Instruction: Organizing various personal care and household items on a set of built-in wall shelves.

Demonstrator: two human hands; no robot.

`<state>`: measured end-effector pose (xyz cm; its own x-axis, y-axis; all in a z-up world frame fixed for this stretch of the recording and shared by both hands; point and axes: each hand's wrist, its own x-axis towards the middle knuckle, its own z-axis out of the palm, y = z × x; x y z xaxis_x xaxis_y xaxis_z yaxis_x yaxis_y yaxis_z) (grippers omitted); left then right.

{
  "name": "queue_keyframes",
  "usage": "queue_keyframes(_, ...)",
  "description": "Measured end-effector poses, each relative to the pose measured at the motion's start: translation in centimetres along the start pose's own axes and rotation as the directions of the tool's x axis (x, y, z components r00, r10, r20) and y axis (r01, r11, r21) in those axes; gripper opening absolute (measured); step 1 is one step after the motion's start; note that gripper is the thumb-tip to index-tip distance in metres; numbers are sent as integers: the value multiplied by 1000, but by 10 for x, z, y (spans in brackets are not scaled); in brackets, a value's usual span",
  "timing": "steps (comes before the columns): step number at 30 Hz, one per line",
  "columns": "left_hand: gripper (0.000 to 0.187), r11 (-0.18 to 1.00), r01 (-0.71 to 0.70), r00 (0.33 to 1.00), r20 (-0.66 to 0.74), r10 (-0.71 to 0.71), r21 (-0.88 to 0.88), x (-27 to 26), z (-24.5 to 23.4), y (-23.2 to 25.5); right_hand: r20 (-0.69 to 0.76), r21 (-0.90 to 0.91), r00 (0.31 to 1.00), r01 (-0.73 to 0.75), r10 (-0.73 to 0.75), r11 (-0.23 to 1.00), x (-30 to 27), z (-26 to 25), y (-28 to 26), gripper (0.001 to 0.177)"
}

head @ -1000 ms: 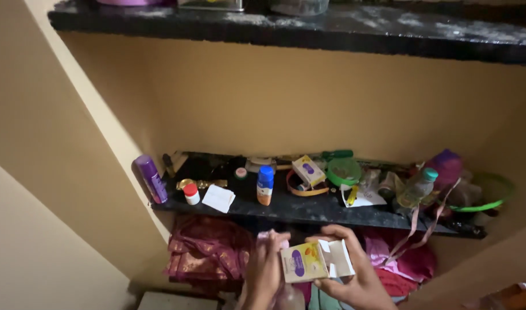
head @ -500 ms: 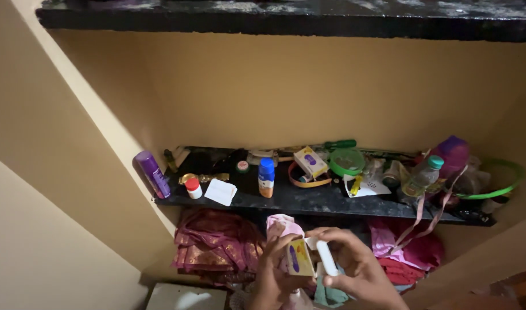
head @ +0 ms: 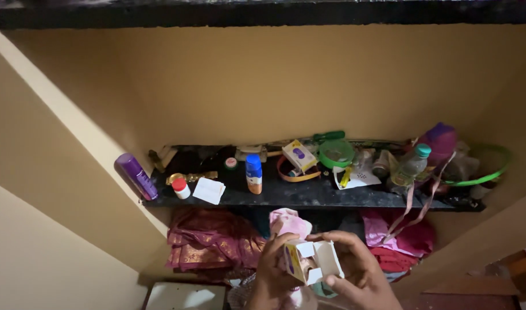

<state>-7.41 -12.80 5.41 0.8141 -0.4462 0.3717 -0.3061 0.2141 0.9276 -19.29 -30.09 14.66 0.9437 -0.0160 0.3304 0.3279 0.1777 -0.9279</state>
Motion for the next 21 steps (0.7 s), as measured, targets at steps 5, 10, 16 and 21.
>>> queue_keyframes(5,79,950,-164,976,-99,196,267,3,7,29,-129,-89,991,11,-22,996,-3,0,6,78)
queue_keyframes(10,79,863,27,980,-182,76,505,0,9,45,-309,-393,947,-38,-93,919,-6,-7,27,47)
queue_keyframes(16,82,775,-110,950,-163,265,623,-2,9,57,-422,-436,882,6,-210,900,7,10,19,32)
queue_keyframes(21,82,739,-146,944,-131,303,658,-4,3,47,-504,-533,835,-98,-222,841,16,22,4,25)
